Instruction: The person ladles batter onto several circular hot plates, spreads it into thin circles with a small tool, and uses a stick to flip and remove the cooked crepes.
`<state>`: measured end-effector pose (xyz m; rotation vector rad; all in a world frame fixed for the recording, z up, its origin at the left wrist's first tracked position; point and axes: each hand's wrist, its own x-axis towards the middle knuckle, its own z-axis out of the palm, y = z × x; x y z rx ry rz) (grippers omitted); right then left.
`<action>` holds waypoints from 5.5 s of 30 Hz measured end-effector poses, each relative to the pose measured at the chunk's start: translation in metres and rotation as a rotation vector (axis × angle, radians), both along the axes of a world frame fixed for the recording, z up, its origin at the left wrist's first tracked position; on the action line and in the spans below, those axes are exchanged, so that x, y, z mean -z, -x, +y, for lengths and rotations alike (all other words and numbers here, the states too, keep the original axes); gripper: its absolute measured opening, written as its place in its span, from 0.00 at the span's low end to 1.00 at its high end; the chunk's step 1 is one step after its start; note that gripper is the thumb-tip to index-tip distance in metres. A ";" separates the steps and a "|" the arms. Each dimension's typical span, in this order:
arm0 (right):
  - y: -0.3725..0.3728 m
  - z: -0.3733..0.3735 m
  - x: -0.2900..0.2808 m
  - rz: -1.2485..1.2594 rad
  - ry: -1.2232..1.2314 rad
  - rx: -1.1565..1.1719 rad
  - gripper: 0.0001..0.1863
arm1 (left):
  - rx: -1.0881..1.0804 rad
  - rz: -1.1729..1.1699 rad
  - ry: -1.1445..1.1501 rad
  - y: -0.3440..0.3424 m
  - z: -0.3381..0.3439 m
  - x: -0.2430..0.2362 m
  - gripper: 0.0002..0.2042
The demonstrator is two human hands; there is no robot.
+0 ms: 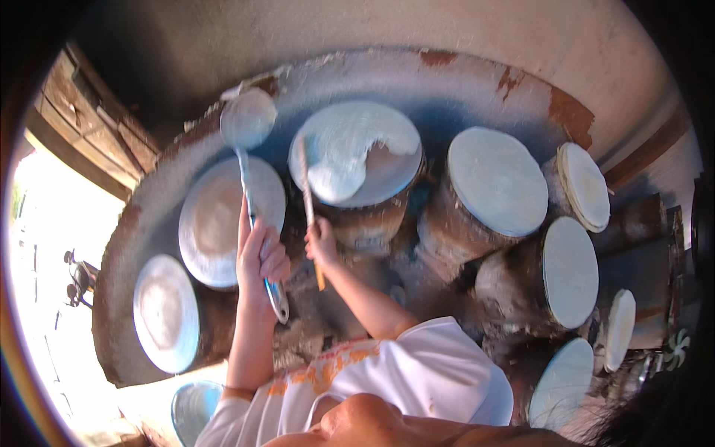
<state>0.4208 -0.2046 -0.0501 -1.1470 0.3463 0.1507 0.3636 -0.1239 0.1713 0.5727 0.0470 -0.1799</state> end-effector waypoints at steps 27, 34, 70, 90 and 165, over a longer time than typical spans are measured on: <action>0.006 -0.217 -0.053 0.116 0.128 0.180 0.20 | 0.118 -0.149 -0.473 0.016 -0.022 -0.005 0.28; 0.091 -0.217 -0.056 0.188 0.337 -0.100 0.23 | 0.145 -0.118 -0.622 -0.020 -0.050 -0.003 0.28; 0.044 -0.153 -0.024 -0.257 1.012 0.066 0.18 | 0.141 0.443 0.204 -0.071 -0.124 0.114 0.06; 0.083 -0.121 -0.044 -0.441 0.927 -0.101 0.21 | 0.397 0.307 0.834 -0.074 0.120 0.052 0.16; -0.196 0.108 -0.086 -1.171 0.941 -0.881 0.16 | -0.676 0.629 -1.334 0.019 0.137 0.099 0.30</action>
